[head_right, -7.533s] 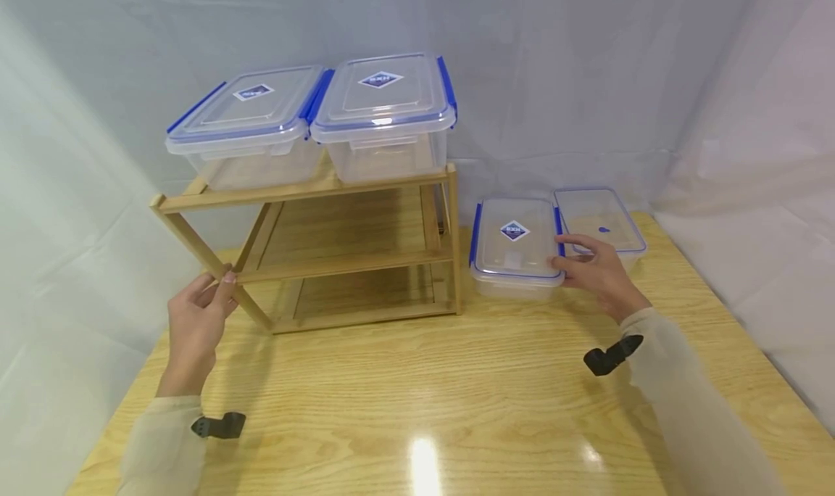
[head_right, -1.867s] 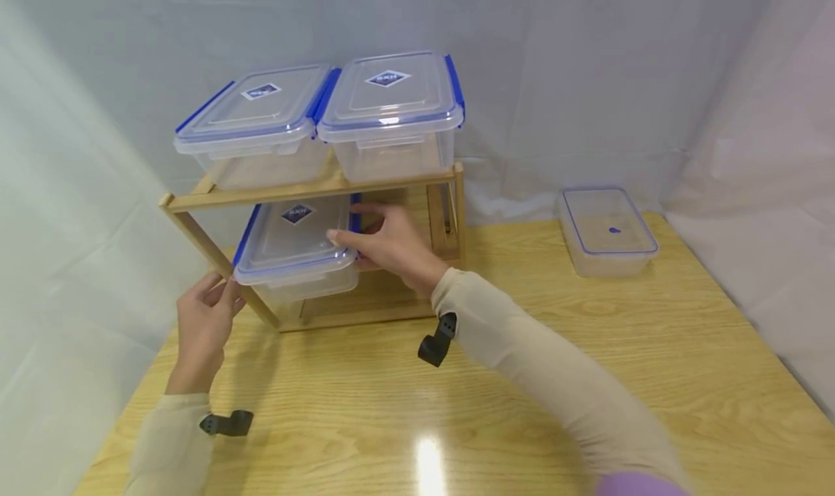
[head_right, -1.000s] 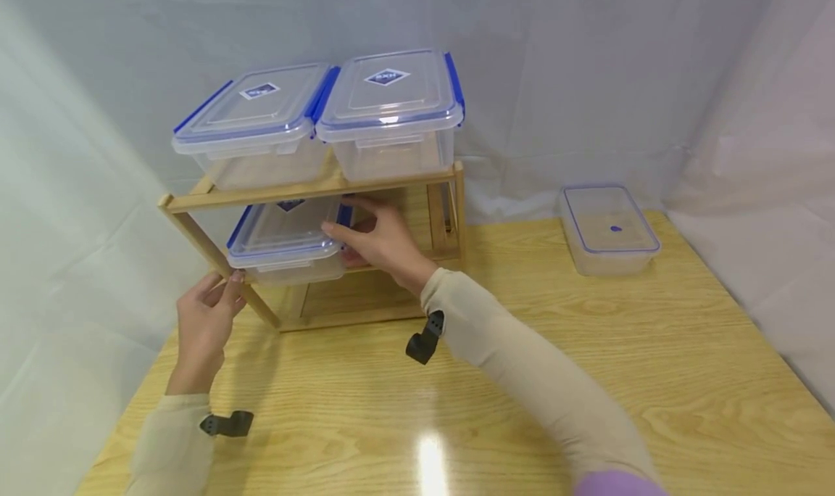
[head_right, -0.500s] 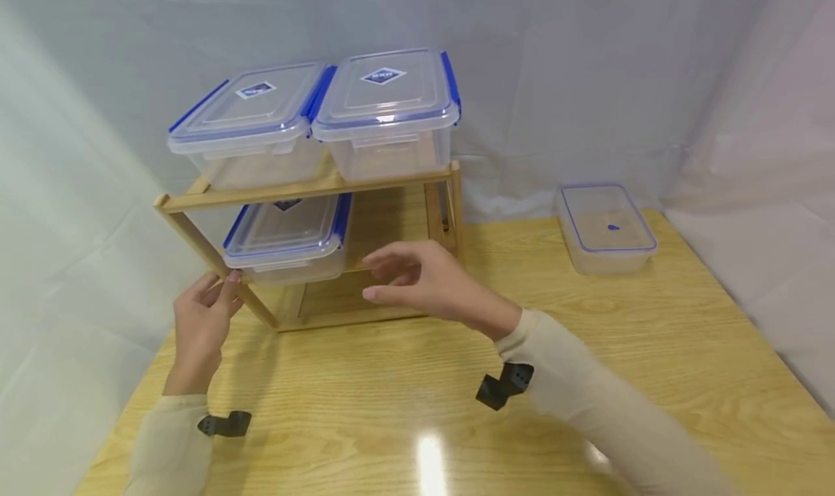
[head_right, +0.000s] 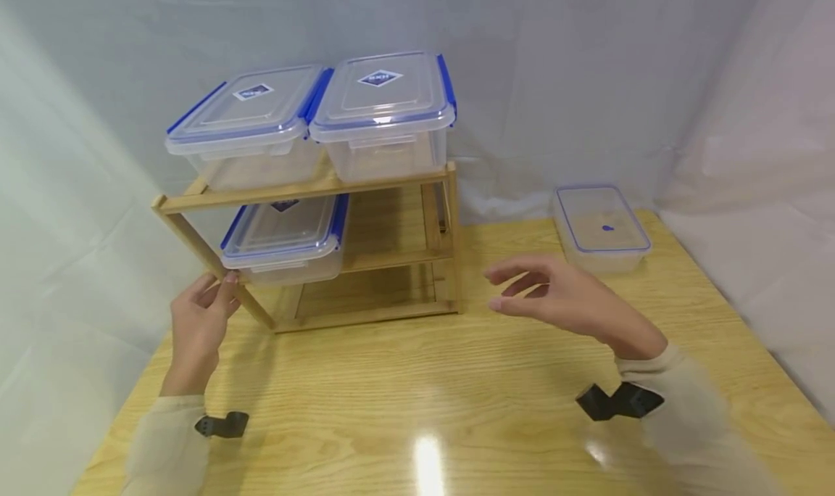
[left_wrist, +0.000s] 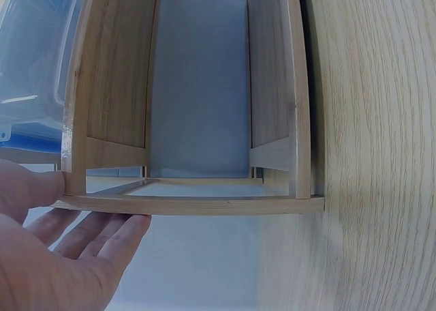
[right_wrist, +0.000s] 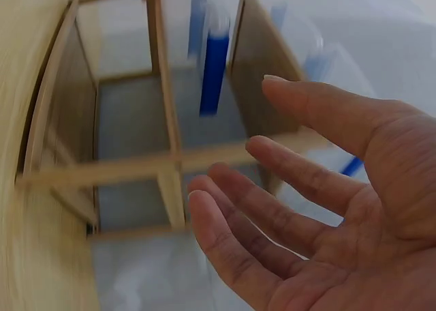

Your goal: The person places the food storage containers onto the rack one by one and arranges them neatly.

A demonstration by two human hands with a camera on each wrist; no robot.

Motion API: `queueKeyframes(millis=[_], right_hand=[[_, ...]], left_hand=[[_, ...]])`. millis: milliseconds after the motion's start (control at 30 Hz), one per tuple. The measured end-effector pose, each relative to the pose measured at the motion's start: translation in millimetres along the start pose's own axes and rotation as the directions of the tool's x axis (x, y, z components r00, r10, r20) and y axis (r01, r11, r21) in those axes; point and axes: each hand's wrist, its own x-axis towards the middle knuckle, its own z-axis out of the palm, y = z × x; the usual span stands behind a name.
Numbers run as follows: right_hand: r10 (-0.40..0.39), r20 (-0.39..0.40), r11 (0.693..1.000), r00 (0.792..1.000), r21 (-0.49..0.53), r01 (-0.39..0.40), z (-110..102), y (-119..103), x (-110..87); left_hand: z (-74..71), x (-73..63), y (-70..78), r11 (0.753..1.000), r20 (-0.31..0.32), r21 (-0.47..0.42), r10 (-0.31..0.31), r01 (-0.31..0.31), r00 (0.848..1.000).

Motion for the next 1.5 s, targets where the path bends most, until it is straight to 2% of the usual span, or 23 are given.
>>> queueKeyframes(millis=[133,233,367,567,867,1067,1333,1500], right_hand=[[0.091,-0.083,0.992,0.992,-0.081,-0.098,-21,23,-11.6],[0.119,-0.128,0.984,0.985,-0.118,-0.134,-34,42,-15.7],[0.152,-0.168,0.979,0.974,-0.11,-0.171,-49,65,-15.7],[0.212,-0.248,0.966,0.945,-0.096,-0.242,-66,92,-9.3],[0.236,-0.31,0.957,0.921,-0.089,-0.276,-79,128,4.5],[0.241,-0.366,0.943,0.899,-0.131,-0.307,-84,148,13.5],[0.216,-0.44,0.938,0.872,-0.154,-0.31,-90,163,19.3],[0.242,-0.453,0.929,0.858,-0.148,-0.34,-96,167,18.3]], left_hand=[[0.0,0.8,-0.8,1.0,0.0,-0.012,0.012,-0.012,1.0],[0.7,1.3,-0.8,1.0,-0.004,-0.015,0.018,-0.018,1.0],[1.3,1.0,-0.3,1.0,-0.006,-0.016,0.014,-0.014,1.0],[2.3,-0.5,-0.3,1.0,-0.011,-0.011,0.019,-0.019,1.0],[2.2,-0.9,-0.6,0.999,-0.007,-0.016,0.033,-0.033,0.999],[1.6,0.0,-1.2,0.999,-0.001,-0.017,0.033,-0.033,0.999],[2.1,0.0,-1.0,0.999,-0.003,-0.008,0.037,-0.037,0.999],[1.6,-0.1,-0.7,1.0,-0.003,-0.005,0.031,-0.031,1.0]])
